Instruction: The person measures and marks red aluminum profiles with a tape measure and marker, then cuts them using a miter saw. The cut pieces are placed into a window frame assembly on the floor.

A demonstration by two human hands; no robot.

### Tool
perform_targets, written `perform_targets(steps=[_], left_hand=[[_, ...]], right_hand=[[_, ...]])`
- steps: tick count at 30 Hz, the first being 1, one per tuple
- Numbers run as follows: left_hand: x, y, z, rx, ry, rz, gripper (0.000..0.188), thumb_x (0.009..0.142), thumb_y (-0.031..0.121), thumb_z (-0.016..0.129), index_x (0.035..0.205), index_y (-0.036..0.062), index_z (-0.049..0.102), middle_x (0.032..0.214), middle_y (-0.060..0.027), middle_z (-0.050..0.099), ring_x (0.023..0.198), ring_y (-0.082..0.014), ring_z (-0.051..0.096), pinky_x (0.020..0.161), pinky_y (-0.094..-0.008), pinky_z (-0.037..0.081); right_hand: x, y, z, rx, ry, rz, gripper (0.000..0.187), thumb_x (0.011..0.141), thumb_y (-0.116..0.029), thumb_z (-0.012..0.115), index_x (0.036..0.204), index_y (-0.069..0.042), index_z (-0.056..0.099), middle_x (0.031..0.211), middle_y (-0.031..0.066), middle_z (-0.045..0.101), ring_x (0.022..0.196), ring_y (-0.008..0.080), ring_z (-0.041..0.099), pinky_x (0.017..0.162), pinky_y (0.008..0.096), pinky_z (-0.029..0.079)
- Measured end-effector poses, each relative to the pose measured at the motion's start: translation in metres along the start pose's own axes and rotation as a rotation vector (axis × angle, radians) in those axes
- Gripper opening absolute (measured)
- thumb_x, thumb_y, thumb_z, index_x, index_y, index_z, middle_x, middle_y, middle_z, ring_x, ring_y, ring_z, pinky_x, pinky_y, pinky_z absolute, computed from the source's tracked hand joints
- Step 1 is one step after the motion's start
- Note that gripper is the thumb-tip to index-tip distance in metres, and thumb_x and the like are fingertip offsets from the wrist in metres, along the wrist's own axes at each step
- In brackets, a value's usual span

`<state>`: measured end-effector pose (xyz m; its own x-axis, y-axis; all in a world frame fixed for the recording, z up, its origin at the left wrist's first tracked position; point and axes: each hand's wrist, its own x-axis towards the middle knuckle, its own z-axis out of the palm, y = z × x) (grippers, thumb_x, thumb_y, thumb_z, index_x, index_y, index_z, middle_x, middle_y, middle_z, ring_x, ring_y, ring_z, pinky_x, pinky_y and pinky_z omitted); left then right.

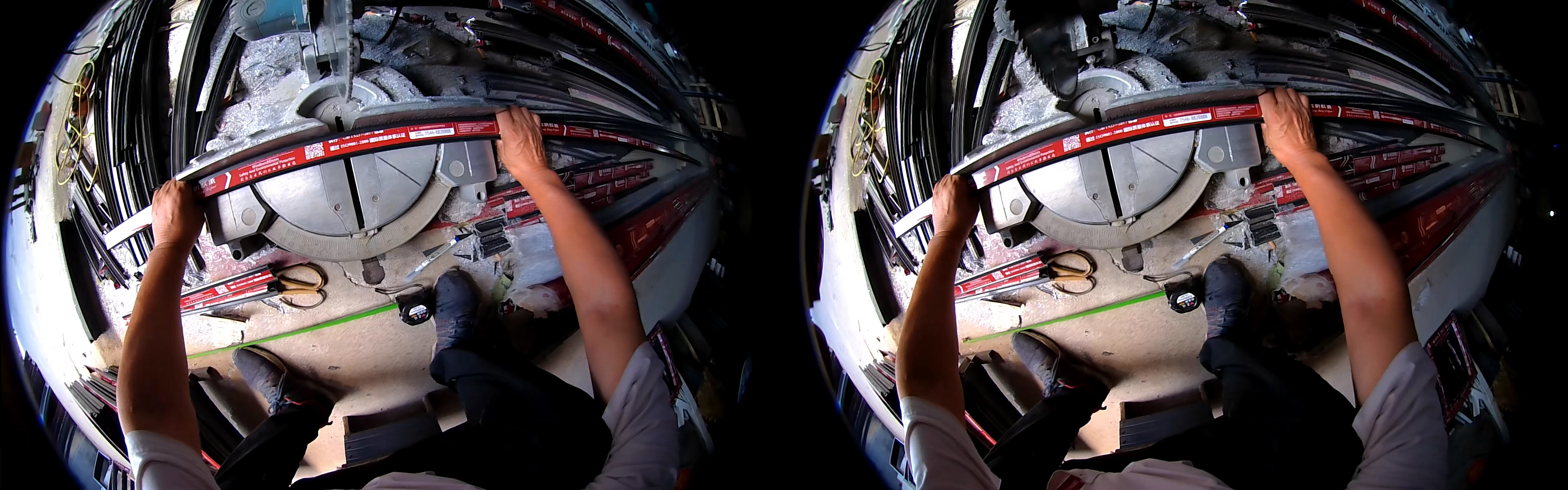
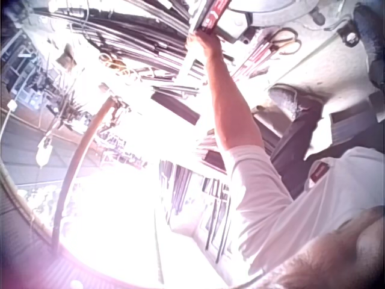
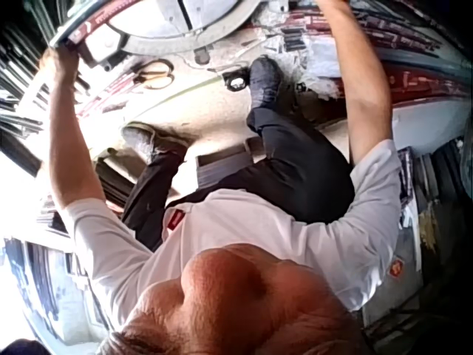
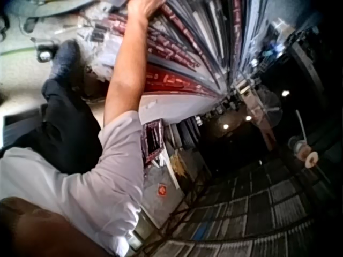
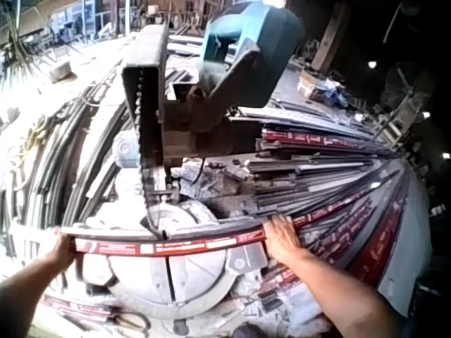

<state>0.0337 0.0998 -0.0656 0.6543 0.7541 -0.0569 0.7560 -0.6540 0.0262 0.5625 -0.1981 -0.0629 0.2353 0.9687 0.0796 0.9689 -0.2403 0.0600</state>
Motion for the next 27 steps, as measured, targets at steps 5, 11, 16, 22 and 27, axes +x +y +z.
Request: perform_targets(steps=[5, 11, 16, 22, 27], left_hand=[[0.001, -0.005, 0.008, 0.027, -0.008, 0.01, 0.009, 0.083, 0.004, 0.068, 0.091, 0.0038, 0.07, 0.093, -0.0183, 0.07, 0.098, -0.0386, 0.067, 0.094, -0.0497, 0.049], [-0.002, -0.003, 0.004, 0.019, -0.005, -0.001, 0.009, 0.082, 0.005, 0.069, 0.091, 0.0036, 0.07, 0.092, -0.0177, 0.07, 0.097, -0.0375, 0.068, 0.092, -0.0487, 0.049], [-0.002, -0.008, 0.009, 0.03, 0.025, 0.031, 0.009, 0.082, 0.005, 0.07, 0.091, 0.004, 0.069, 0.092, -0.0174, 0.07, 0.096, -0.0378, 0.068, 0.09, -0.0493, 0.049], [-0.002, -0.005, 0.007, 0.018, 0.025, 0.037, 0.015, 0.085, 0.008, 0.069, 0.099, 0.0039, 0.067, 0.093, -0.0171, 0.07, 0.097, -0.0381, 0.068, 0.089, -0.0508, 0.049], [-0.002, -0.006, 0.007, 0.052, 0.011, 0.021, 0.014, 0.088, 0.011, 0.07, 0.099, 0.0034, 0.067, 0.095, -0.017, 0.07, 0.099, -0.0378, 0.068, 0.09, -0.0505, 0.049]], right_hand=[[-0.004, 0.003, -0.001, 0.013, 0.057, 0.007, 0.074, 0.071, -0.001, 0.08, 0.139, -0.005, 0.053, 0.116, 0.0179, 0.06, 0.116, 0.0387, 0.057, 0.108, 0.049, 0.041], [0.002, -0.018, -0.044, 0.414, -0.058, 0.09, 0.093, 0.079, 0.002, 0.071, 0.162, -0.013, 0.033, 0.147, 0.0215, 0.053, 0.141, 0.0419, 0.048, 0.124, 0.0469, 0.036], [0.005, -0.023, -0.056, 0.446, -0.098, 0.01, 0.09, 0.081, -0.015, 0.085, 0.157, -0.008, 0.038, 0.148, 0.0228, 0.053, 0.141, 0.0423, 0.049, 0.121, 0.0467, 0.039], [0.009, -0.036, -0.047, 0.294, -0.037, 0.065, 0.089, 0.077, -0.032, 0.093, 0.145, -0.002, 0.045, 0.143, 0.0258, 0.054, 0.134, 0.0438, 0.051, 0.117, 0.0489, 0.042], [0.008, -0.035, -0.037, 0.27, 0.036, 0.02, 0.088, 0.076, -0.035, 0.093, 0.142, 0.0, 0.046, 0.14, 0.0258, 0.055, 0.131, 0.0444, 0.053, 0.114, 0.0496, 0.044]])
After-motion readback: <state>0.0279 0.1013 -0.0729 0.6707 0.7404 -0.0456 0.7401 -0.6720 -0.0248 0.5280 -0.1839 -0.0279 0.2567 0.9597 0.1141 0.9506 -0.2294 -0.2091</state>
